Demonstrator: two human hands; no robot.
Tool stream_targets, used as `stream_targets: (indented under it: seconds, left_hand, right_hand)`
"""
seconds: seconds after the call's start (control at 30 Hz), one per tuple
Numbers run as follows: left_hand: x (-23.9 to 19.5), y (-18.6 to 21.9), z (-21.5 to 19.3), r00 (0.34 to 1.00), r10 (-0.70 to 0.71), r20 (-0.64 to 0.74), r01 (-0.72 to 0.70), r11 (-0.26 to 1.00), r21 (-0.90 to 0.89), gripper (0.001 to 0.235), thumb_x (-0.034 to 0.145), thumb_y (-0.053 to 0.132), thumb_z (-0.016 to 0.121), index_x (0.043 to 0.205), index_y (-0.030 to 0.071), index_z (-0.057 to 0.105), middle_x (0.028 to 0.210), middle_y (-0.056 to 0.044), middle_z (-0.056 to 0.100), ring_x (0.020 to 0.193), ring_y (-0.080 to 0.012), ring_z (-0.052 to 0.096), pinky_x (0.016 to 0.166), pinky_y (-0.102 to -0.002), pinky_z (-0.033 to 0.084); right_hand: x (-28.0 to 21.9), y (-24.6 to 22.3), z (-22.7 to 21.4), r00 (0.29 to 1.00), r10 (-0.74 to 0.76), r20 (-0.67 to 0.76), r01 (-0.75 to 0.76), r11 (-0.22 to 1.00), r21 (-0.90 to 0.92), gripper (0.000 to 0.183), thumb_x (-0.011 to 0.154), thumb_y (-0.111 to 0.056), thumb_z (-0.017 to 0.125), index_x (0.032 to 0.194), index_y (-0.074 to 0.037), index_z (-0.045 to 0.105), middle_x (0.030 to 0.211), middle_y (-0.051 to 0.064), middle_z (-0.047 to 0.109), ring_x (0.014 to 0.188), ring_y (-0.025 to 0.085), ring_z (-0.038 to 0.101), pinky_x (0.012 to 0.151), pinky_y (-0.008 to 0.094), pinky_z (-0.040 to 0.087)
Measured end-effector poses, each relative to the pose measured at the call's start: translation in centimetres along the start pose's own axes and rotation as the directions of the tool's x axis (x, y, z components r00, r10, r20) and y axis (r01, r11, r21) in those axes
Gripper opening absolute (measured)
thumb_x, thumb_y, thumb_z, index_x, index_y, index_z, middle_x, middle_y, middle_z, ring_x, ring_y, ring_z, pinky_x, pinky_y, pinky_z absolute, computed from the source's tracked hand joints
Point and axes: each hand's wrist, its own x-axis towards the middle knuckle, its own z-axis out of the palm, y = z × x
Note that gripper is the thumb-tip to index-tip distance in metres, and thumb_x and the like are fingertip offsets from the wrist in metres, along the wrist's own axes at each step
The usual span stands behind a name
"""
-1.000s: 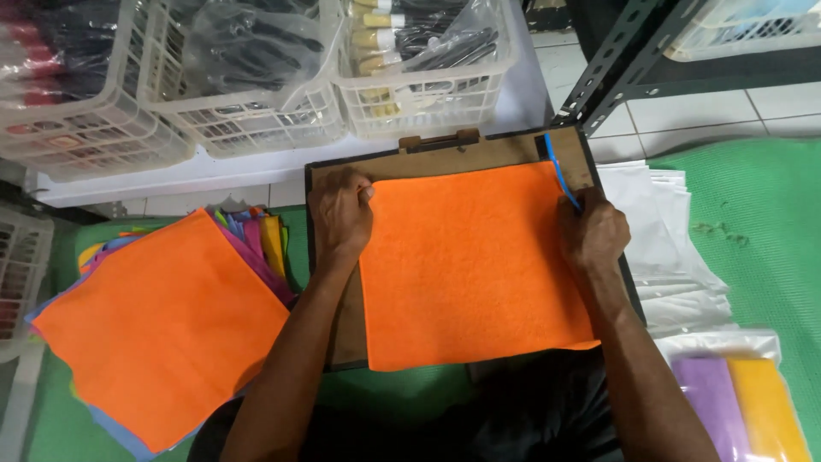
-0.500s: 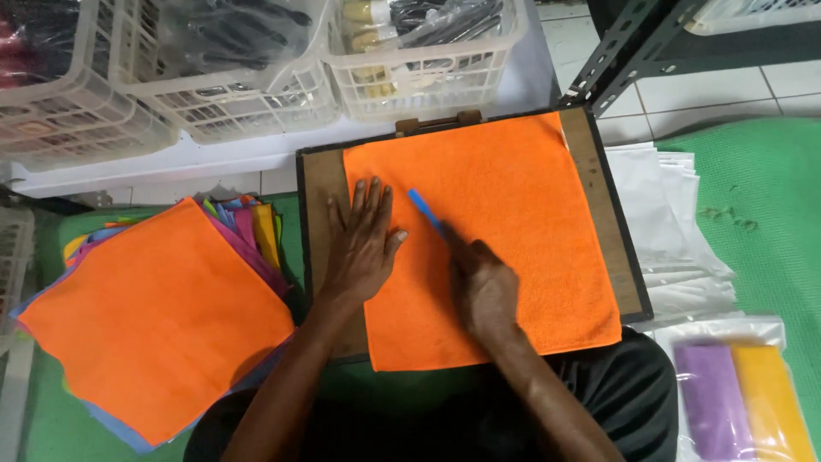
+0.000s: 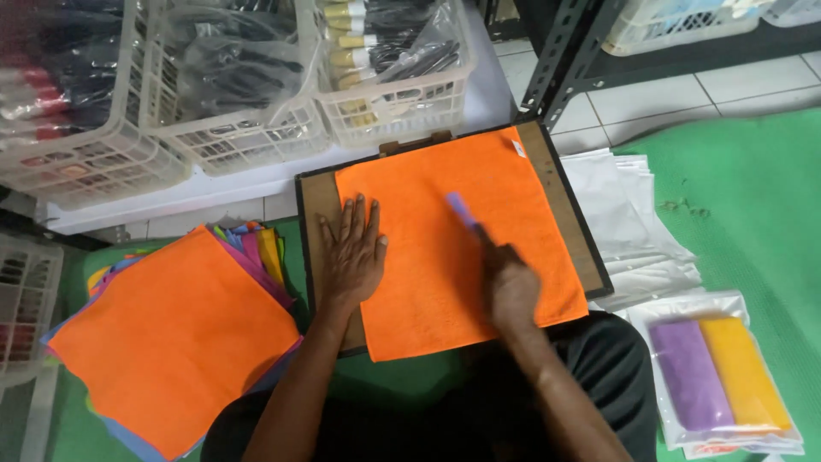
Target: Cleaning and folding microfiber cloths using a small scraping tool on a wooden board.
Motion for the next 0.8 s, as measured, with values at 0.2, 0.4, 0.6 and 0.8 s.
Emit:
stream_targets:
  seconds: [0.2, 0.4, 0.6, 0.8]
  left_hand:
    - [-0.3, 0.1, -0.2, 1.0, 0.005, -0.023, -0.006, 0.999, -0.034, 0.061, 0.112, 0.044, 0.018, 0.167, 0.018, 0.015, 0.174, -0.014, 0.007, 0.16, -0.0308, 0.005, 0.121, -0.067, 0.002]
    - [-0.6, 0.4, 0.6, 0.996, -0.01, -0.091, 0.013, 0.999, 0.032, 0.061, 0.111, 0.043, 0.02, 0.166, 0.017, 0.019, 0.173, -0.015, 0.014, 0.159, -0.0315, 0.01, 0.122, -0.067, 0.003]
    - [-0.3, -0.2, 0.0, 0.999, 0.025, -0.021, -0.025, 1.0, -0.001, 0.066, 0.111, 0.05, 0.015, 0.168, 0.016, 0.014, 0.174, -0.014, 0.007, 0.16, -0.0293, 0.005, 0.122, -0.067, -0.002]
    - [0.1, -0.1, 1.5, 0.991, 0.011, -0.136, -0.011, 1.0, 0.003, 0.063, 0.112, 0.05, 0.017, 0.168, 0.02, 0.018, 0.174, -0.012, 0.01, 0.16, -0.0294, 0.008, 0.122, -0.067, -0.001]
  right_hand:
    - [2.3, 10.1, 8.9, 0.998, 0.036, 0.055, -0.01, 0.914, -0.406, 0.019, 0.095, -0.014, 0.051, 0.104, -0.021, 0.066, 0.077, -0.004, 0.073, 0.08, 0.024, 0.078, 0.058, 0.038, 0.061]
    - [-0.4, 6.4, 1.9, 0.993, -0.057, -0.1, 0.035, 0.977, -0.212, 0.014, 0.096, -0.015, 0.052, 0.099, -0.018, 0.065, 0.071, 0.001, 0.072, 0.073, 0.027, 0.077, 0.056, 0.041, 0.06]
    - [-4.1, 0.6, 3.4, 0.977, -0.148, -0.153, 0.133, 0.986, -0.103, 0.016, 0.099, -0.035, 0.055, 0.096, -0.023, 0.064, 0.067, -0.001, 0.069, 0.069, 0.023, 0.076, 0.055, 0.04, 0.058]
    - [-1.9, 16.2, 1.7, 0.821, -0.101, -0.562, -0.105, 0.941, -0.323, 0.033, 0.103, -0.029, 0.063, 0.132, -0.035, 0.078, 0.072, 0.003, 0.061, 0.062, 0.024, 0.069, 0.051, 0.038, 0.055]
